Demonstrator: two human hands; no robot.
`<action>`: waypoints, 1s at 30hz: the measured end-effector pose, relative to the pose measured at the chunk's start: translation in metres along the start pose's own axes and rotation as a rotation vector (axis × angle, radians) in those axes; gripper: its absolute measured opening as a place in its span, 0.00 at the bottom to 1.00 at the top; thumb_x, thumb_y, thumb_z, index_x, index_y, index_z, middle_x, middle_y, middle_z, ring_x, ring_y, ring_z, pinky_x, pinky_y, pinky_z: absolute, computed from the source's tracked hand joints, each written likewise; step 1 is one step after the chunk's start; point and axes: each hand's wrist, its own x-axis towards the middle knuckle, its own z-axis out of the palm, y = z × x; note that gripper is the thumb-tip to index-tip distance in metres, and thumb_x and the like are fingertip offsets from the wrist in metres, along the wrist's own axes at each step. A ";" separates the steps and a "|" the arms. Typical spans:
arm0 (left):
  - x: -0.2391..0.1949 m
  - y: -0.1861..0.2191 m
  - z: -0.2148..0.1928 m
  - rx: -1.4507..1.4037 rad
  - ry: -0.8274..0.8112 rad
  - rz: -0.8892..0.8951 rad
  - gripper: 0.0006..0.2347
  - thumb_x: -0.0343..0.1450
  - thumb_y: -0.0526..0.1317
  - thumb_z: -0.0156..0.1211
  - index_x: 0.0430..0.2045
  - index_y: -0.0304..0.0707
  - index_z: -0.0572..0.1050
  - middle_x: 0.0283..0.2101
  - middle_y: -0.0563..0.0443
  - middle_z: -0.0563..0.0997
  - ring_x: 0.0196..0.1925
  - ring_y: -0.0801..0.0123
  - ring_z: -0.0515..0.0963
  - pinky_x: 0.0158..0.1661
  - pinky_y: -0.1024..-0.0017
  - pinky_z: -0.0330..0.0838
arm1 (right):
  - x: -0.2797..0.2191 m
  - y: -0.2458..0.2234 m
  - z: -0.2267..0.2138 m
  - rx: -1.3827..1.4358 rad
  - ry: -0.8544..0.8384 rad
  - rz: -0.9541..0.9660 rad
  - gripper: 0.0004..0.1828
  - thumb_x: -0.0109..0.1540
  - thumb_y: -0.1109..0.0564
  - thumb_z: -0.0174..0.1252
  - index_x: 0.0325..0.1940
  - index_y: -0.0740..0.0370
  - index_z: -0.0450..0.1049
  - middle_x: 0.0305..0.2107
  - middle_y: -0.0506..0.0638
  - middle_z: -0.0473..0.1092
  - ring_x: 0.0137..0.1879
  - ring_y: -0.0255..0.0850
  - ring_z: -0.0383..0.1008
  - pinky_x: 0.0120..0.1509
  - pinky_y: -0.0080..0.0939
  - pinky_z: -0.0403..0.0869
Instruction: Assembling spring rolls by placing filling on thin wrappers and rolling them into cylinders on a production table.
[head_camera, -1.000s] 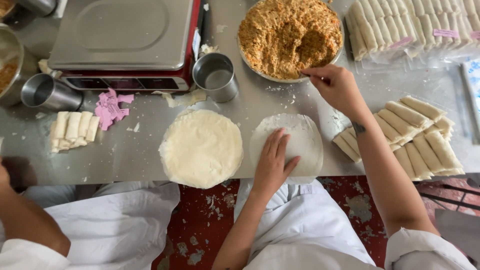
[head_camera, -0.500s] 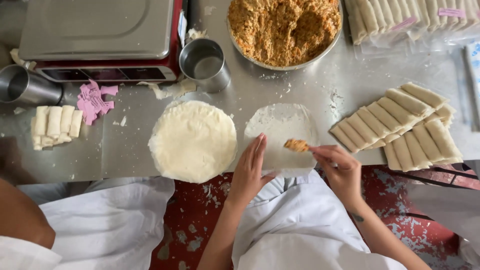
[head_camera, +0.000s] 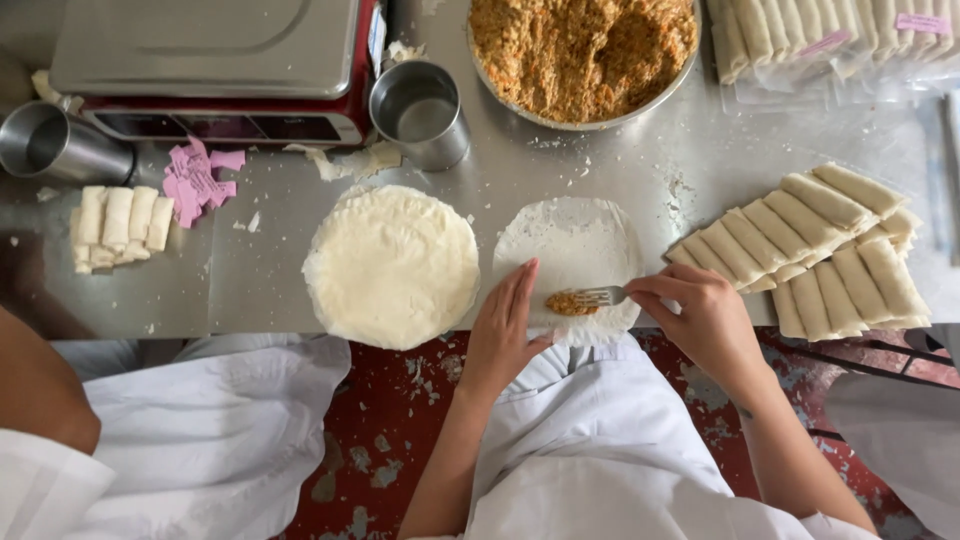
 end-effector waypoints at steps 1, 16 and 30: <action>-0.003 0.003 0.000 0.001 -0.001 -0.009 0.50 0.59 0.39 0.82 0.75 0.27 0.52 0.74 0.34 0.62 0.74 0.50 0.66 0.72 0.61 0.64 | -0.001 0.002 0.011 0.003 -0.008 -0.003 0.05 0.64 0.58 0.67 0.43 0.55 0.87 0.26 0.51 0.77 0.28 0.45 0.75 0.42 0.45 0.74; -0.006 -0.003 0.017 -0.136 0.112 0.048 0.39 0.61 0.38 0.80 0.70 0.36 0.65 0.72 0.39 0.65 0.73 0.51 0.68 0.69 0.56 0.66 | 0.039 0.007 -0.012 -0.057 -0.167 0.044 0.08 0.64 0.57 0.63 0.45 0.52 0.87 0.27 0.53 0.79 0.34 0.46 0.79 0.45 0.45 0.74; 0.042 -0.004 0.025 -0.091 0.148 0.036 0.21 0.69 0.44 0.72 0.55 0.39 0.73 0.43 0.50 0.82 0.48 0.64 0.84 0.52 0.70 0.80 | 0.036 0.016 0.073 0.089 0.168 -0.449 0.38 0.62 0.62 0.63 0.77 0.68 0.63 0.44 0.53 0.79 0.50 0.50 0.80 0.54 0.47 0.78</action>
